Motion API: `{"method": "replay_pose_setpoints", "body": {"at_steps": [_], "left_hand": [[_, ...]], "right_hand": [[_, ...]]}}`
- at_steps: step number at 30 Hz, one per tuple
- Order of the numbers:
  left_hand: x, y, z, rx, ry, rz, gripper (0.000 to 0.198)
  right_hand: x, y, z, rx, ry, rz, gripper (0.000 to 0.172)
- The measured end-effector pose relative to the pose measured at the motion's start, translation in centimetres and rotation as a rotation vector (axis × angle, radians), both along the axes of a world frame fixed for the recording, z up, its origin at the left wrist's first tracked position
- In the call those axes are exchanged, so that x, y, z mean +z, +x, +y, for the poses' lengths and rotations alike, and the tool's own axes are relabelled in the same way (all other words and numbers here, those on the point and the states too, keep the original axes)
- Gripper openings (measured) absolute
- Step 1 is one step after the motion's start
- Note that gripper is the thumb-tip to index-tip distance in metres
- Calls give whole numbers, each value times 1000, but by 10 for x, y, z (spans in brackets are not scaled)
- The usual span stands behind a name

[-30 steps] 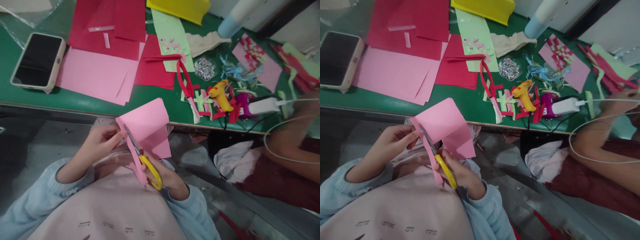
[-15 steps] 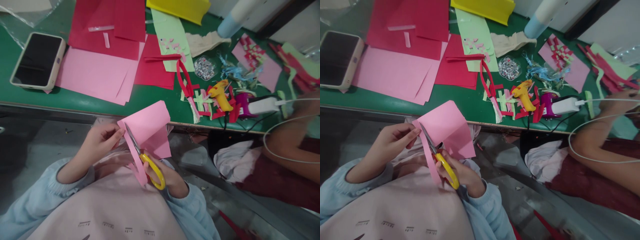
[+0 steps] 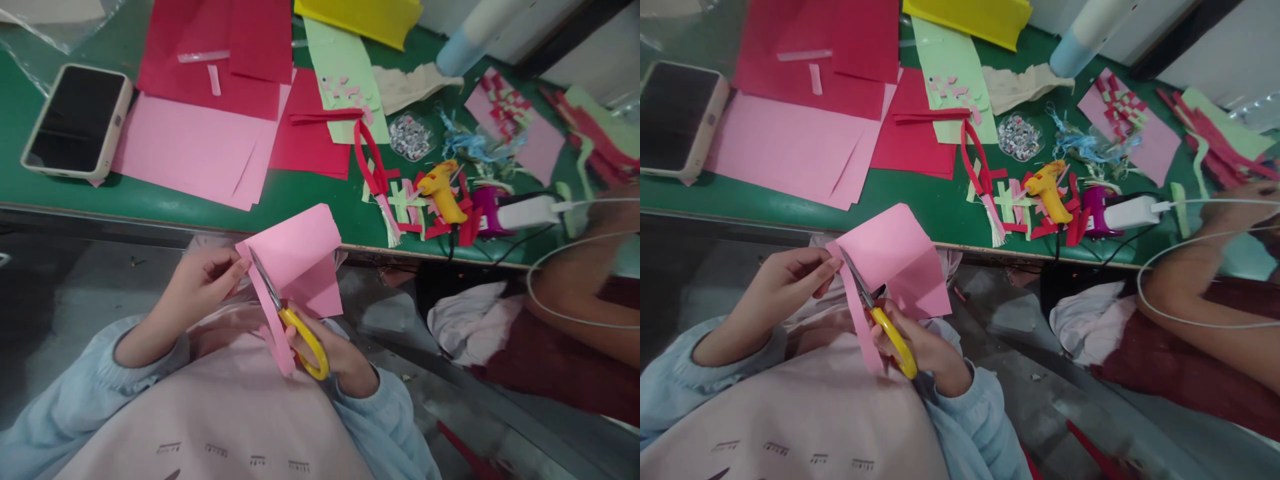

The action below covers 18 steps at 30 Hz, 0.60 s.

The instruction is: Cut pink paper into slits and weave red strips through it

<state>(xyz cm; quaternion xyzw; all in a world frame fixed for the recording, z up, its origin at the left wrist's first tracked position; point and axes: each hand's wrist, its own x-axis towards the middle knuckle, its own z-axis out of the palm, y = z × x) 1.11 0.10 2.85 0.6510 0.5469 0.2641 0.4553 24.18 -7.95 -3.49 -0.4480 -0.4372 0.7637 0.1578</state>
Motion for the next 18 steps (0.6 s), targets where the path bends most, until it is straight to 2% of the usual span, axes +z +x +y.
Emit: {"method": "replay_pose_setpoints", "body": {"at_steps": [1,2,5,9,14,16,18], "left_hand": [[1,0,0,0,6,0,41],[1,1,0,0,14,-1,41],[3,2,1,5,31,-3,41],[1,3,2,11,30,-4,40],[-1,2,1,12,3,-19,40],[0,2,0,14,-5,-20,39],[3,2,0,14,-21,-19,39]], "right_hand": [[-1,-2,0,-22,-80,53,53],[-3,-5,-1,-101,-274,184,53],[-5,-15,-3,-164,-454,321,56],[2,-18,-4,-206,-499,377,50],[11,-16,1,-208,-610,385,57],[12,-15,3,-152,-529,345,61],[12,-14,4,-67,-358,282,65]]}}
